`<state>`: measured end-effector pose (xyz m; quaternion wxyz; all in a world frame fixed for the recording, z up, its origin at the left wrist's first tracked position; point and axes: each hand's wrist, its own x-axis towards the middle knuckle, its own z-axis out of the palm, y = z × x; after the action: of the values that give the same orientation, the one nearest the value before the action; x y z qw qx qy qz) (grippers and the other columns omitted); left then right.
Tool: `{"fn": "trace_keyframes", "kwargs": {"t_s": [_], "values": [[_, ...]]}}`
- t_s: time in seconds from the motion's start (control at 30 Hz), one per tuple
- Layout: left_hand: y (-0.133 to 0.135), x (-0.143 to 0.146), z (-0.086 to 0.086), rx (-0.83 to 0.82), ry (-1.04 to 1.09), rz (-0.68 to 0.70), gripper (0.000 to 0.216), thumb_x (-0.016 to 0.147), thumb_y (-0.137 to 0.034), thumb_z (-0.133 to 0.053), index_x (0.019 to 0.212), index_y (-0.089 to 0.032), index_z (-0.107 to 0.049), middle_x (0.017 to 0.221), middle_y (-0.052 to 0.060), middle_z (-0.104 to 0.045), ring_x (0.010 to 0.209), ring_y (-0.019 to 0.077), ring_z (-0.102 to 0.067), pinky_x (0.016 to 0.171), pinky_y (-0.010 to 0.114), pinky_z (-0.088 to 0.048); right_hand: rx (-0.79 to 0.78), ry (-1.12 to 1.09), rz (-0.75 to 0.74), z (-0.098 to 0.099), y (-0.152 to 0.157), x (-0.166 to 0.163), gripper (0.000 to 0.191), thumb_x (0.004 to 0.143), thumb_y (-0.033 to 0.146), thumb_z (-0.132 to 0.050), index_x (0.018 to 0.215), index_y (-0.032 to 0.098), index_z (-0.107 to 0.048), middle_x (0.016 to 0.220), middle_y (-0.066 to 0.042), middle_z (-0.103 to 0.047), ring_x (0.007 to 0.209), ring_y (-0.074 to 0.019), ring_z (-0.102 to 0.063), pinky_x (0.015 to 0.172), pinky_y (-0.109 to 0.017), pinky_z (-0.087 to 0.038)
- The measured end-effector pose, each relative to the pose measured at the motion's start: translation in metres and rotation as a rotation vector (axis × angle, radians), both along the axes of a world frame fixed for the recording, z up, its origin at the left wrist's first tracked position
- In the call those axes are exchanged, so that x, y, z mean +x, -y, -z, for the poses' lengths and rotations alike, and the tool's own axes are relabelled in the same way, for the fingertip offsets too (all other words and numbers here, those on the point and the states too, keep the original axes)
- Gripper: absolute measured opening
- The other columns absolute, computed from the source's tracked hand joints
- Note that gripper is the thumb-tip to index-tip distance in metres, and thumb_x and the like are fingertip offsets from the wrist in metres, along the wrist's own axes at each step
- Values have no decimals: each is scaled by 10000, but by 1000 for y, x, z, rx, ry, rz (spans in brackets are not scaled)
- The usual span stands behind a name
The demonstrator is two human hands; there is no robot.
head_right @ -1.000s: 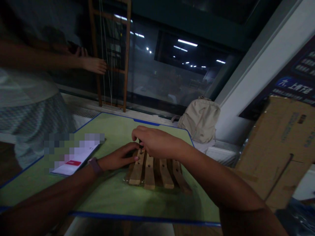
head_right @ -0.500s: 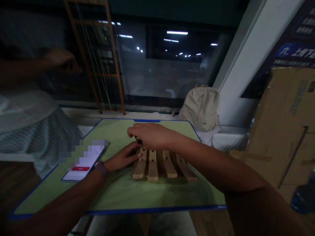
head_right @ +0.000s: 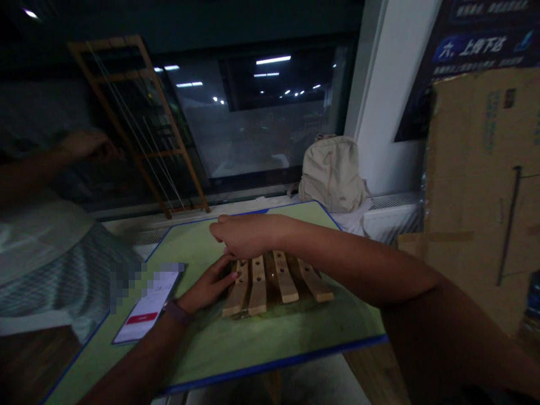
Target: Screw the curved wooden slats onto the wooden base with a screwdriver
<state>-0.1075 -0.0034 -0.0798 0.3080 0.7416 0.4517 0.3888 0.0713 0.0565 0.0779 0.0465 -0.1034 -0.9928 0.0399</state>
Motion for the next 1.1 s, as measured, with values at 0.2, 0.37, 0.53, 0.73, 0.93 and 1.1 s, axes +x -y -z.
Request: {"fn": "trace_keyframes", "kwargs": {"t_s": [0.2,0.37,0.53,0.73,0.93,1.1], "values": [[0,-1,0,-11,-16,-4,347,909,-375,-541,1203,-192,-522,1236,83,-570,1182,236,-507,1040,372,-384,-1,-121,-58,3,2,13,162,829,251,-636,943,168,-556,821,-23,-621,717,-145,-523,576,-237,-303],[1,-1,-1,-34,-1,-19,370,888,-401,-565,1185,-184,-529,1271,91,-567,1169,248,-519,1040,384,-386,75,-73,-123,10,6,21,139,864,277,-604,929,154,-606,833,-51,-631,745,-159,-532,604,-252,-320],[2,0,-4,-19,-4,-20,382,891,-418,-554,1204,-200,-517,1279,85,-557,1200,243,-504,1051,360,-379,-10,-106,-83,15,-1,30,151,888,141,-517,974,136,-641,978,-64,-577,765,-126,-526,670,-235,-377],[4,-2,-4,-28,-47,-16,347,907,-408,-528,1195,-214,-512,1282,82,-544,1200,243,-498,1052,360,-377,-113,-271,-141,16,-14,38,194,869,126,-536,1047,174,-597,999,-46,-617,864,-145,-555,727,-246,-383],[5,-2,-4,-26,-64,-31,354,899,-429,-533,1182,-215,-523,1274,84,-546,1192,254,-502,1047,375,-386,34,-396,-97,24,-23,29,102,855,268,-612,860,166,-607,815,-33,-635,757,-170,-562,630,-263,-342],[6,-3,-6,-46,-47,-21,350,902,-406,-536,1202,-226,-520,1261,82,-553,1201,257,-496,1048,391,-389,-65,-422,-142,29,-25,26,108,877,165,-547,967,148,-603,998,-79,-659,900,-171,-587,755,-278,-405]]}}
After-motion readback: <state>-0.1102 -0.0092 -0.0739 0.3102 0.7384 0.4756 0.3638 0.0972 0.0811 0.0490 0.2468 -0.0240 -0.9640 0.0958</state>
